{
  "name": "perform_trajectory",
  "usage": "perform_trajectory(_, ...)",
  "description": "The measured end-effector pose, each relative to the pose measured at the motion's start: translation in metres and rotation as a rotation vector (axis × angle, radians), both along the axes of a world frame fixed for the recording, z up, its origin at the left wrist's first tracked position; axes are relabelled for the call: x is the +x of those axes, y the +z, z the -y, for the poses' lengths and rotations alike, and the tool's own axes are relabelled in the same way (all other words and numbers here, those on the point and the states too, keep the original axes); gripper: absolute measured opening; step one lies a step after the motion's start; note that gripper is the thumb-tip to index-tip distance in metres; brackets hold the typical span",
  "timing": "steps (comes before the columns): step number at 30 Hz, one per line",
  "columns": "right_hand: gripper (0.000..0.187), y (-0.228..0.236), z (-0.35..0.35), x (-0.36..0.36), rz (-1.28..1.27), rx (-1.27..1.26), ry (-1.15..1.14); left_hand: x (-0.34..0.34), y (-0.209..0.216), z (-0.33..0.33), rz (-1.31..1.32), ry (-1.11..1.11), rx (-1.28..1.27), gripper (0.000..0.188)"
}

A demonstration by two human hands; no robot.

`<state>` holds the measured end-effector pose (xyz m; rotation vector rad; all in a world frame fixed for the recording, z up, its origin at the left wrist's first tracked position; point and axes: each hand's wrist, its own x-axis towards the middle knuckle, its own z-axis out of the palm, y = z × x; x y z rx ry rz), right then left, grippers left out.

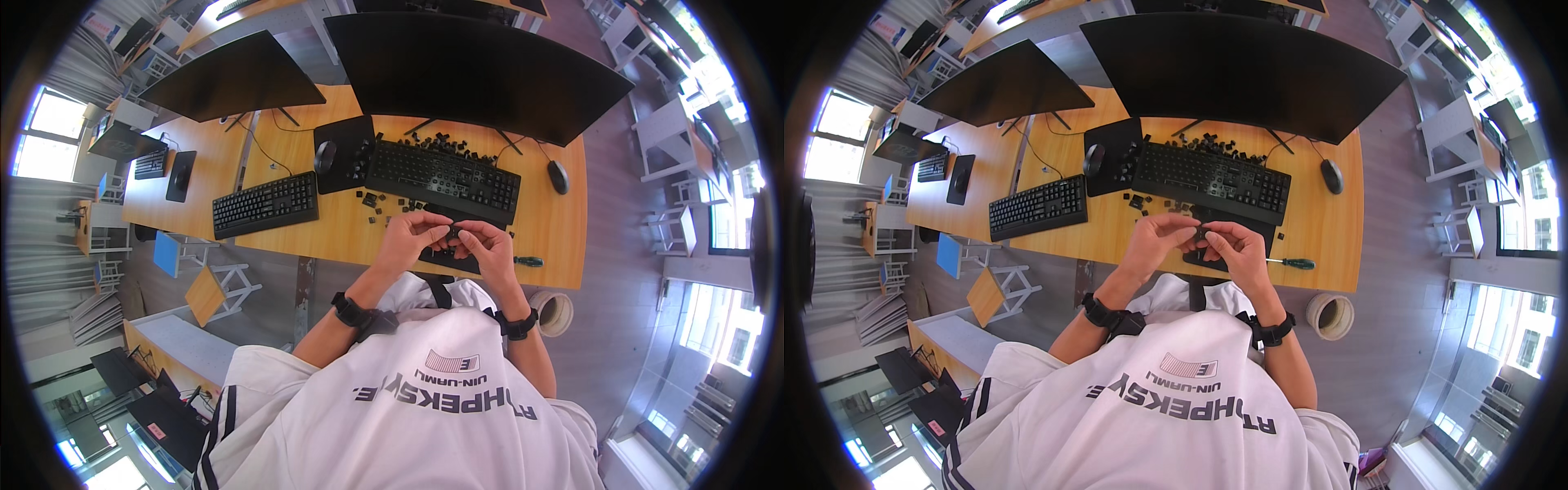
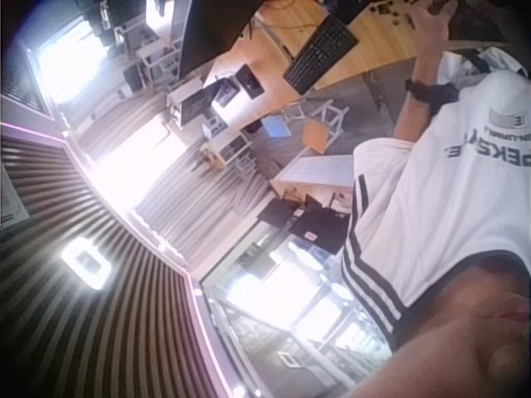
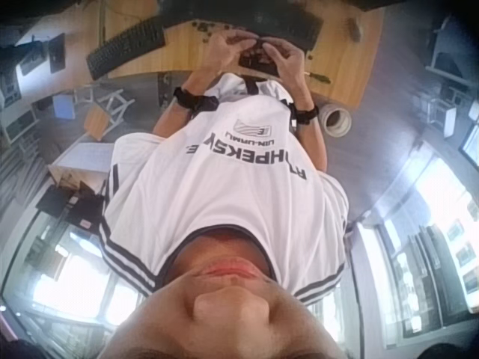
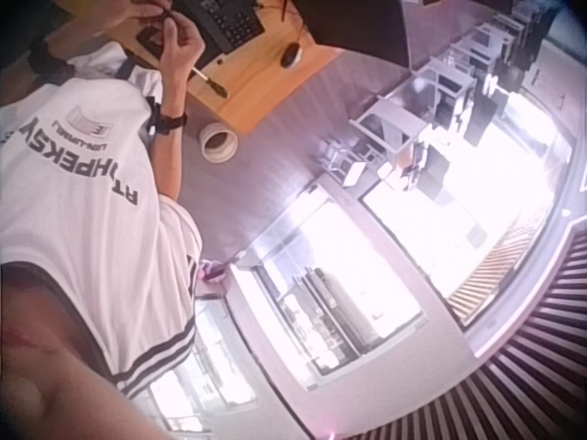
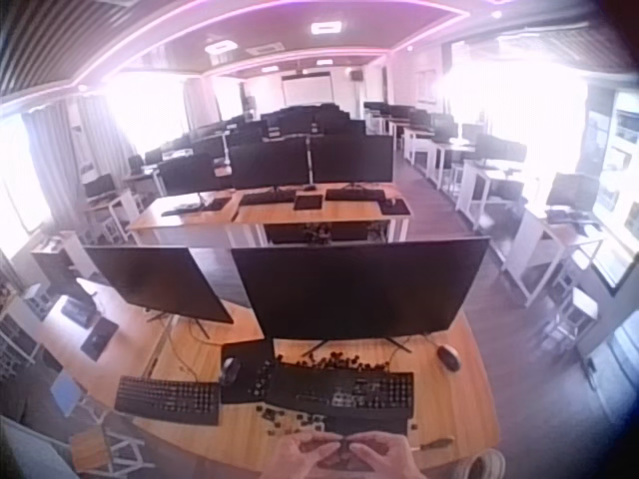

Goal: The person manually attaches keycaps to an empty keyboard base on a desk, handling small keycap pieces one at a time and pressing them into position.

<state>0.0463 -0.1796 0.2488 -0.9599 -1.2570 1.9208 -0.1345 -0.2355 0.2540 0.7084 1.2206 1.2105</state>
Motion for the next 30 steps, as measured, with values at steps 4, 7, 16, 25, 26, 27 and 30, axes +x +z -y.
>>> perform_trajectory(4,0.021,0.001,0.001,0.003,-0.016,-0.024,0.014,0.001,0.001,-0.001,0.040,0.003,-0.014,0.018)
perform_trajectory(7,0.021,0.000,0.001,0.005,-0.022,-0.027,0.030,0.002,0.002,-0.001,0.040,0.005,-0.020,0.018)
perform_trajectory(16,0.025,0.000,-0.001,0.004,0.053,0.028,-0.026,0.003,0.004,-0.002,0.006,-0.018,-0.034,0.014)
perform_trajectory(25,0.025,-0.007,-0.006,0.003,0.043,0.032,-0.028,0.004,0.011,-0.004,0.008,-0.085,-0.077,0.018)
perform_trajectory(26,0.025,-0.007,-0.007,0.002,0.043,0.032,-0.028,0.003,0.010,-0.004,0.008,-0.085,-0.078,0.018)
perform_trajectory(27,0.025,-0.008,-0.007,0.002,0.041,0.026,-0.033,0.003,0.010,-0.004,0.014,-0.089,-0.074,0.019)
perform_trajectory(30,0.023,-0.010,-0.008,0.000,0.034,0.008,-0.047,0.002,0.007,-0.004,0.029,-0.095,-0.077,0.021)
